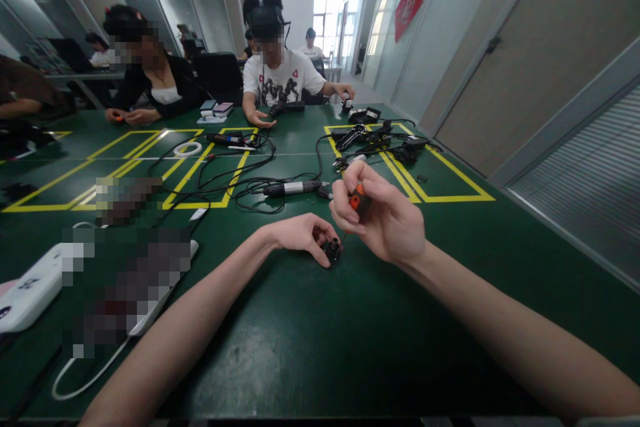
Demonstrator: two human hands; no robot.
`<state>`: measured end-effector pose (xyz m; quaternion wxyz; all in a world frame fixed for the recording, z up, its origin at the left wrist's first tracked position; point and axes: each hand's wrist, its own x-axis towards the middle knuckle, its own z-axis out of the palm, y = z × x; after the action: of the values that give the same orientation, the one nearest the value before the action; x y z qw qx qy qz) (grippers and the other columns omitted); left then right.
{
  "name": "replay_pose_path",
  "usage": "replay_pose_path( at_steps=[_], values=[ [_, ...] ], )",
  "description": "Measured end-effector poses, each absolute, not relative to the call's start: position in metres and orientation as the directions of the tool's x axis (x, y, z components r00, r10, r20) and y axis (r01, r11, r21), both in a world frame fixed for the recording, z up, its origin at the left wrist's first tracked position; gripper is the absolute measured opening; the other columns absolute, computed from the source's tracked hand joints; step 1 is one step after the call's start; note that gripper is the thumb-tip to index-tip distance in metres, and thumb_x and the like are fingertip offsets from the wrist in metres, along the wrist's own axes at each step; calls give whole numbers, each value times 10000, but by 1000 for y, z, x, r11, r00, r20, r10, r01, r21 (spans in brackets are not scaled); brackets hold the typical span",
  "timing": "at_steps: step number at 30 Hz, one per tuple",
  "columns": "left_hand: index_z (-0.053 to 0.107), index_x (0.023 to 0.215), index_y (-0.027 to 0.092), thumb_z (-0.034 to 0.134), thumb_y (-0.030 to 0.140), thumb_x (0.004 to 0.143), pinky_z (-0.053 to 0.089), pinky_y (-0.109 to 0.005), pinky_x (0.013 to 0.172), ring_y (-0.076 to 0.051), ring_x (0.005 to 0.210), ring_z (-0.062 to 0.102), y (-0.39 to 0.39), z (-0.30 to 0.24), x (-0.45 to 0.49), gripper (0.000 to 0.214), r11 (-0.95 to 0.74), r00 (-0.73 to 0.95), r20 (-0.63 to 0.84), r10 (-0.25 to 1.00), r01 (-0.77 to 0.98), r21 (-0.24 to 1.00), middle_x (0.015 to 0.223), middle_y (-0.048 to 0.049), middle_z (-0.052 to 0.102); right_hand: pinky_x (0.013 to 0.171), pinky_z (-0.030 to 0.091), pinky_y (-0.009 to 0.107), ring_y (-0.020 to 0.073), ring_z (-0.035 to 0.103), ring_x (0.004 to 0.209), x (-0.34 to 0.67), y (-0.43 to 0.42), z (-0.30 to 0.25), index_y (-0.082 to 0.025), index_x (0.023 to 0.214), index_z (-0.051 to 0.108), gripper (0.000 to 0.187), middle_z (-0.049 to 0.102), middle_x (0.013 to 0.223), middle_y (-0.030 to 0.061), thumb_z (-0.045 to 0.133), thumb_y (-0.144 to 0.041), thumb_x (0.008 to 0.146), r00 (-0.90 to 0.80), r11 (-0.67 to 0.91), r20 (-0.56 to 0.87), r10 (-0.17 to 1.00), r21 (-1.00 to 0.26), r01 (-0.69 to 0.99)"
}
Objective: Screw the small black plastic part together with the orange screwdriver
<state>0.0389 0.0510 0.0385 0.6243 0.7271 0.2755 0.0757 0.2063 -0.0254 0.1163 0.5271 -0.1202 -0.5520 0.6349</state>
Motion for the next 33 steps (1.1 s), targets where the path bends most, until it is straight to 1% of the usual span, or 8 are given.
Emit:
replay_pose_path(
  at_steps=[5,9,13,18,23,26,30,33],
  values=[
    [792,929,153,969,273,527,381,-246,626,-109,662,502,52,38,39,456,-87,845,-233,481,311,947,735,33,668,456,242,231,81,319,486,204,-26,118,-186,703,546,380,440,616,-46,611,-423,993,-413,159,419,809,-831,-533],
    [779,949,162,979,265,526,409,-244,649,-114,690,535,52,38,39,479,-88,853,-224,472,299,950,770,33,683,454,236,216,81,262,459,205,-27,116,-210,822,554,256,425,569,-79,620,-413,964,-404,133,430,808,-800,-586],
    [753,929,163,995,270,517,440,-251,684,-116,703,550,51,38,39,490,-64,862,-222,456,280,958,782,32,687,446,266,216,85,316,429,206,-25,116,-222,819,524,173,488,554,-77,618,-315,932,-409,145,437,801,-805,-575],
    [748,941,168,990,270,543,450,-253,695,-114,701,557,50,38,39,477,-49,863,-229,450,280,959,753,43,671,449,272,222,81,338,449,206,-24,117,-193,685,535,328,446,543,-59,613,-364,954,-414,154,424,805,-824,-545],
    [748,954,169,1015,305,510,451,-249,692,-116,721,561,50,37,39,536,-69,857,-218,467,281,957,804,33,694,437,233,215,80,243,424,207,-27,114,-213,820,552,242,411,518,-92,606,-417,940,-435,123,416,799,-820,-559],
    [744,943,174,1018,303,503,461,-258,709,-121,728,568,50,36,39,535,-49,856,-222,466,276,960,798,36,691,429,256,220,90,280,409,208,-26,114,-235,856,518,188,479,530,-87,627,-378,913,-425,129,419,802,-818,-561],
    [736,925,173,1016,298,509,475,-273,731,-127,726,574,50,38,40,517,-31,867,-243,435,284,958,752,47,666,437,283,235,92,373,448,206,-26,117,-202,752,555,293,519,607,-40,631,-409,946,-412,153,408,815,-837,-526],
    [730,932,169,1019,297,505,478,-277,738,-129,726,578,50,39,39,531,-32,864,-256,433,298,954,752,49,661,447,265,230,89,319,467,205,-27,118,-192,710,570,355,437,574,-51,609,-427,973,-412,142,398,820,-838,-526]
  ],
)
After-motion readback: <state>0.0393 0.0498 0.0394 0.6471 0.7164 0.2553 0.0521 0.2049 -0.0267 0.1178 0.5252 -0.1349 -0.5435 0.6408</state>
